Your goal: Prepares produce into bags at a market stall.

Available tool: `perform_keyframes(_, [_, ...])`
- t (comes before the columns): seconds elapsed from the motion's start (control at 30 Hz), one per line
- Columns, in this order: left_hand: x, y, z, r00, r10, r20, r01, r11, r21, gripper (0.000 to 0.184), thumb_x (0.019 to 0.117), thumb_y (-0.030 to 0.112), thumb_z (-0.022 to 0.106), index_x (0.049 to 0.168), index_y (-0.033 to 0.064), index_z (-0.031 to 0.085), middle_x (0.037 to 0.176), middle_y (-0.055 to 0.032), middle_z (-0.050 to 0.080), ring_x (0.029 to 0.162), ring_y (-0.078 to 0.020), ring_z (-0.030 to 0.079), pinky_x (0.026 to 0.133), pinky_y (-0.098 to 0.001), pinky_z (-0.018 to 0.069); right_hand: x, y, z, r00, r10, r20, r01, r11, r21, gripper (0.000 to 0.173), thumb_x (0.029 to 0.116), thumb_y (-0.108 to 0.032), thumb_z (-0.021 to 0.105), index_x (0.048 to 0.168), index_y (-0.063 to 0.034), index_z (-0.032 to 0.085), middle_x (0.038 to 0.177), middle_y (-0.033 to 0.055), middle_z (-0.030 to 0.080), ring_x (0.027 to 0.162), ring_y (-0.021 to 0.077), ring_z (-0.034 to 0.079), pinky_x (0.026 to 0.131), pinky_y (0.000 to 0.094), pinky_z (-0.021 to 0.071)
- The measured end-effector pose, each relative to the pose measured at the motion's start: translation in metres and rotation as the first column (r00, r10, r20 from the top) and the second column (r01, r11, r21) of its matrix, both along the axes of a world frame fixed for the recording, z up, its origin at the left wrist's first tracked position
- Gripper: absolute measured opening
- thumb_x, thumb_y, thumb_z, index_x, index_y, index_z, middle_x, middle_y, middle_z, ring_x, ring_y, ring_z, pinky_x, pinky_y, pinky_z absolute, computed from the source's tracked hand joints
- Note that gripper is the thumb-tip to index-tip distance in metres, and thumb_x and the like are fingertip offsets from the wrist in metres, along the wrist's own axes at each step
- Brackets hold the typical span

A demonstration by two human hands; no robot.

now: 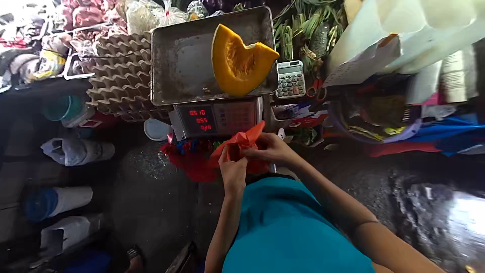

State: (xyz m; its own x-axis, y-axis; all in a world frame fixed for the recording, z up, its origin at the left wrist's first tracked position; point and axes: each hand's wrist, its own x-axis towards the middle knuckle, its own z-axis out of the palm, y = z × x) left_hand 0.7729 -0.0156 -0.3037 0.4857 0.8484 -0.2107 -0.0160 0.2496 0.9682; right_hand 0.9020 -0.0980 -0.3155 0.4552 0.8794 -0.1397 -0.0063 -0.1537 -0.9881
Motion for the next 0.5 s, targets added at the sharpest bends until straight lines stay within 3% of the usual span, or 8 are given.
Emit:
perform_keyframes(0.03, [-0.003,0.001,-0.005,0.999,-0.021,-0.029,0.024,0.994,0.105,0.051,0.0675,-0.016,0.08,0.115,-0.0012,0.067,0.102,-0.0064,0.074,0.095,-0.0121,0.072,0.085,-0.0316,0.0629,-0.005,0.003,-0.002,0.998,-0.055,-0.009,0.055,0.998,0.017,0.026,0.0843,-0.026,0.085,0.098,-0.0073,0.074,0.081,-0.0002,0.073,0.073,0.0061,0.068,0.071,0.0301,0.0588])
perform_keyframes(0.1, [-0.015,0.006,-0.013,0.993,-0.062,-0.099,0.087,0.958,0.272,0.046,0.0671,-0.01,0.084,0.11,-0.001,0.069,0.099,-0.007,0.074,0.092,-0.013,0.072,0.082,-0.0315,0.063,-0.008,0.002,0.0,0.994,-0.097,0.04,0.095,0.995,0.04,0.03,0.0819,-0.022,0.088,0.102,-0.0056,0.073,0.088,0.0016,0.075,0.083,0.0078,0.072,0.081,0.0326,0.0629])
perform_keyframes(0.17, [-0.031,0.01,-0.015,0.986,-0.122,-0.118,0.157,0.921,0.356,0.043,0.0688,-0.008,0.082,0.108,-0.0021,0.066,0.098,-0.0068,0.072,0.09,-0.0122,0.071,0.081,-0.0294,0.0624,-0.01,-0.007,0.003,0.976,-0.053,0.213,0.052,0.999,0.006,0.031,0.0827,-0.028,0.086,0.101,-0.0058,0.074,0.091,0.002,0.075,0.087,0.0081,0.071,0.084,0.0351,0.0611])
perform_keyframes(0.23, [-0.048,0.008,-0.017,0.977,-0.207,-0.041,0.209,0.922,0.326,0.039,0.0709,-0.009,0.08,0.105,-0.0006,0.063,0.096,-0.0047,0.068,0.091,-0.0114,0.068,0.082,-0.0287,0.0612,-0.014,-0.017,0.009,0.947,0.054,0.317,-0.036,0.997,-0.061,0.036,0.0844,-0.036,0.083,0.104,-0.0067,0.074,0.096,0.0045,0.076,0.093,0.0121,0.072,0.088,0.0415,0.0594])
perform_keyframes(0.3, [-0.063,0.001,-0.018,0.969,-0.244,0.047,0.229,0.951,0.209,0.032,0.0712,-0.01,0.076,0.094,0.0065,0.061,0.089,0.0008,0.065,0.086,-0.008,0.065,0.077,-0.0264,0.0589,-0.018,-0.025,0.011,0.924,0.137,0.356,-0.123,0.99,-0.062,0.037,0.0861,-0.036,0.081,0.105,-0.0048,0.074,0.098,0.0083,0.076,0.096,0.017,0.072,0.089,0.0457,0.0586])
perform_keyframes(0.37, [-0.079,0.0,-0.021,0.963,-0.239,0.127,0.224,0.967,0.118,0.029,0.0729,-0.01,0.073,0.088,0.0115,0.062,0.088,0.0032,0.065,0.085,-0.0071,0.065,0.077,-0.0264,0.0583,-0.017,-0.032,0.017,0.894,0.183,0.409,-0.167,0.983,-0.076,0.033,0.0849,-0.028,0.08,0.102,-0.0012,0.072,0.095,0.0133,0.075,0.094,0.0251,0.072,0.085,0.052,0.0576])
perform_keyframes(0.43, [-0.097,0.011,-0.021,0.971,-0.216,0.099,0.194,0.961,0.196,0.02,0.0763,-0.003,0.07,0.083,0.0156,0.066,0.088,0.0064,0.065,0.087,-0.0043,0.063,0.077,-0.022,0.0557,-0.009,-0.036,0.024,0.865,0.199,0.46,-0.149,0.978,-0.144,0.022,0.0816,-0.018,0.076,0.094,-0.0004,0.07,0.084,0.0138,0.071,0.082,0.0286,0.07,0.074,0.0546,0.0554])
perform_keyframes(0.5, [-0.116,0.025,-0.015,0.987,-0.129,-0.097,0.158,0.899,0.408,0.019,0.0768,-0.004,0.06,0.078,0.0104,0.072,0.093,0.0021,0.062,0.092,-0.0046,0.06,0.081,-0.0178,0.0518,0.006,-0.04,0.027,0.871,0.197,0.45,-0.133,0.976,-0.169,0.017,0.0866,-0.019,0.072,0.087,-0.0031,0.068,0.072,0.0066,0.064,0.065,0.0179,0.06,0.061,0.0419,0.0503])
